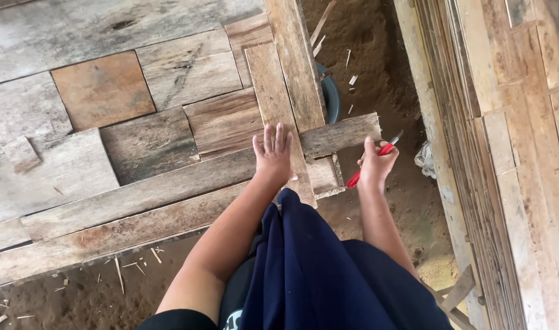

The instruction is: Cutting and fitting thin wooden planks using a utility knife on a wooden floor.

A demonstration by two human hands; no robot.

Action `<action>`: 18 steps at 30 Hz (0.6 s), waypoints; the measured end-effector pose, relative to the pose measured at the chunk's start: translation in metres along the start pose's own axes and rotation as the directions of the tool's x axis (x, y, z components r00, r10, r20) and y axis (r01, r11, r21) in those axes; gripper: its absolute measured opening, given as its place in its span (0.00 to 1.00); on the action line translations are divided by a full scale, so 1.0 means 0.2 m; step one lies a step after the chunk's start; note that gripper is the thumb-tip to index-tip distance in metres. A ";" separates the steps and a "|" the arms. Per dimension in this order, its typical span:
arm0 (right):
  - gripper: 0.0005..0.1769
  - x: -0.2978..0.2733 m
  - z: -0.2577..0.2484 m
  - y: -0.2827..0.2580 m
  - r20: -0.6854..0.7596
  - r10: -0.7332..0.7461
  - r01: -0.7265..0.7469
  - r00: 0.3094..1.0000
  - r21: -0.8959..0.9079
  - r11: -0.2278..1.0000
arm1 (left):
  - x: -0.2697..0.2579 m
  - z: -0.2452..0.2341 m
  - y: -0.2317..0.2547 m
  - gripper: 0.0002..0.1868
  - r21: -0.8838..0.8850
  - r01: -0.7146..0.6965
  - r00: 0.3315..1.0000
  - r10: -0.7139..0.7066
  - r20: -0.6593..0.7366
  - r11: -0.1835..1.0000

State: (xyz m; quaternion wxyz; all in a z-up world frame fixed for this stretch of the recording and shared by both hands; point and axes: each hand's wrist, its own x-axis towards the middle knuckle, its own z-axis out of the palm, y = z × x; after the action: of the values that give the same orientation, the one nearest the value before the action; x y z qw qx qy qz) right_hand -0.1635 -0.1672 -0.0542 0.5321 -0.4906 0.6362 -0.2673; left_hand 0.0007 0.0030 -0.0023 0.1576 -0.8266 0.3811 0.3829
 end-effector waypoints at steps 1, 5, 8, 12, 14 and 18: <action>0.26 0.01 0.00 -0.04 0.002 -0.003 0.003 1.000 0.003 1.000 | 0.01 0.01 0.00 0.62 0.001 0.002 1.000 -0.002 -0.004 1.000; 0.09 -0.06 -0.01 -0.21 0.056 0.012 -0.023 0.998 0.203 0.979 | 0.00 0.00 0.00 0.62 0.018 0.002 1.000 -0.002 0.011 1.000; 0.08 -0.25 -0.03 -0.33 0.073 -0.213 0.205 0.974 0.109 0.973 | -0.02 -0.03 0.00 0.62 0.018 0.004 1.000 -0.004 0.011 1.000; 0.03 -0.47 -0.04 -0.31 0.201 -0.606 0.621 0.769 -0.013 0.784 | -0.01 -0.04 0.00 0.62 -0.013 0.021 0.999 -0.021 0.030 1.000; 0.03 -0.51 -0.05 -0.38 0.196 -0.664 0.678 0.721 -0.002 0.735 | -0.02 -0.05 0.00 0.62 -0.001 0.013 1.000 -0.013 0.020 1.000; 0.08 -0.42 -0.08 -0.51 0.069 -0.555 0.551 0.829 0.073 0.831 | -0.02 -0.02 -0.02 0.64 -0.002 -0.026 1.000 0.026 -0.014 1.000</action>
State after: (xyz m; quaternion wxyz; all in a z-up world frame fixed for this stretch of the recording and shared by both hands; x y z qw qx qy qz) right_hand -0.1474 -0.1329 0.0737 0.4714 -0.6514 0.4362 -0.4041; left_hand 0.0032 0.0052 0.0037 0.1491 -0.8244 0.3924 0.3797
